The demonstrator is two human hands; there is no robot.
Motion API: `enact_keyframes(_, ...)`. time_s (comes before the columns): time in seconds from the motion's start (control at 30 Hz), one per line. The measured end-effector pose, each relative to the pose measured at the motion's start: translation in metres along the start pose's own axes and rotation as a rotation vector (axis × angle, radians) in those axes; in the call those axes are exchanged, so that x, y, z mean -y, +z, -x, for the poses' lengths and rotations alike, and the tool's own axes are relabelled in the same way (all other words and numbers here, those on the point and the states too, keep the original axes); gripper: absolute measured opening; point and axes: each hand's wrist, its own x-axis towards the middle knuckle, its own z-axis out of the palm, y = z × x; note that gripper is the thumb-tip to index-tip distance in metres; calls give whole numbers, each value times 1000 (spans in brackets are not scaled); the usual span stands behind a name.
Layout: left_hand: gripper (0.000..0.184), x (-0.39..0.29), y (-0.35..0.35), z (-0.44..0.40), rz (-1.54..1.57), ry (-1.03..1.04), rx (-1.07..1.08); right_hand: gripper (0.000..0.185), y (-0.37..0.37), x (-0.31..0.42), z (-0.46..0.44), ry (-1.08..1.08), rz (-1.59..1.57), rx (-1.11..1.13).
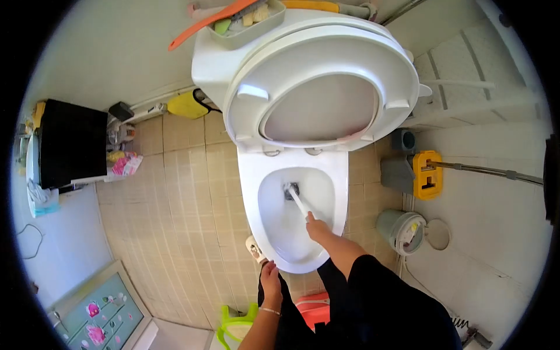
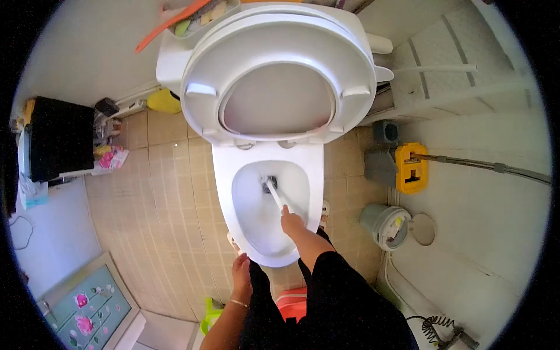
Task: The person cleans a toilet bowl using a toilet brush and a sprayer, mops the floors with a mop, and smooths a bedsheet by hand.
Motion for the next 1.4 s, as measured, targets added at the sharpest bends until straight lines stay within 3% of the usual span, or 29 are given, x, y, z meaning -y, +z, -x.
enact_keyframes(0.03,33,0,-2,1,-1,8,13,55,5,6,-1,-18,-76,-27)
enact_keyframes(0.1,30,1,-4,7,70,17,40,48,7,30,-15,164,-991,125)
enact_keyframes(0.13,28,5,-6,6,64,12,31,46,-17,54,-2,406,-1704,222)
enact_keyframes(0.3,23,2,-23,10,34,-23,30,44,-18,96,114,220,-1670,394)
enact_keyframes(0.33,23,2,-26,10,38,-23,37,52,-29,120,163,74,-1401,228)
enact_keyframes(0.37,22,2,-29,9,75,-20,28,60,-20,109,187,7,-1235,338)
enact_keyframes(0.47,20,13,-43,-9,109,42,26,55,-10,30,244,-100,-657,351)
enact_keyframes(0.53,21,2,-45,-8,86,8,26,56,-18,-60,248,159,-204,451)
enact_keyframes(0.57,21,-2,-49,-6,79,-8,16,56,-43,-106,248,-323,54,195)
enact_keyframes(0.6,22,-8,-49,-7,49,39,21,55,-65,-126,220,-232,90,292)
enact_keyframes(0.67,23,-8,-46,-5,21,70,19,46,-138,-61,184,-5,223,308)
enact_keyframes(0.7,25,-7,-46,-5,37,41,32,45,-124,-62,142,-12,168,234)
enact_keyframes(0.73,26,-10,-46,-8,54,21,43,44,-101,-59,98,-173,427,47)
enact_keyframes(0.77,26,-14,-42,-6,58,-58,-10,44,-90,-39,65,-146,366,42)
enact_keyframes(0.9,26,16,-45,-11,58,-36,18,53,-29,-6,-16,-107,265,-58)
enact_keyframes(0.97,25,15,-39,8,80,-82,13,52,-31,12,12,158,-775,218)
enact_keyframes(1.03,24,12,-28,5,100,-97,13,54,-13,20,63,158,-968,254)
enact_keyframes(1.07,24,16,-29,9,114,-111,-2,56,-8,25,101,143,-1036,286)
enact_keyframes(1.13,23,16,-25,9,128,-131,67,56,3,26,171,170,-719,298)
enact_keyframes(1.2,22,13,-20,12,126,-100,45,51,-10,50,231,158,-806,297)
enact_keyframes(1.27,22,15,-20,8,124,-10,71,49,-4,59,231,22,-847,210)
enact_keyframes(1.4,22,10,-20,-5,90,27,52,40,-10,104,122,-73,-1266,-16)
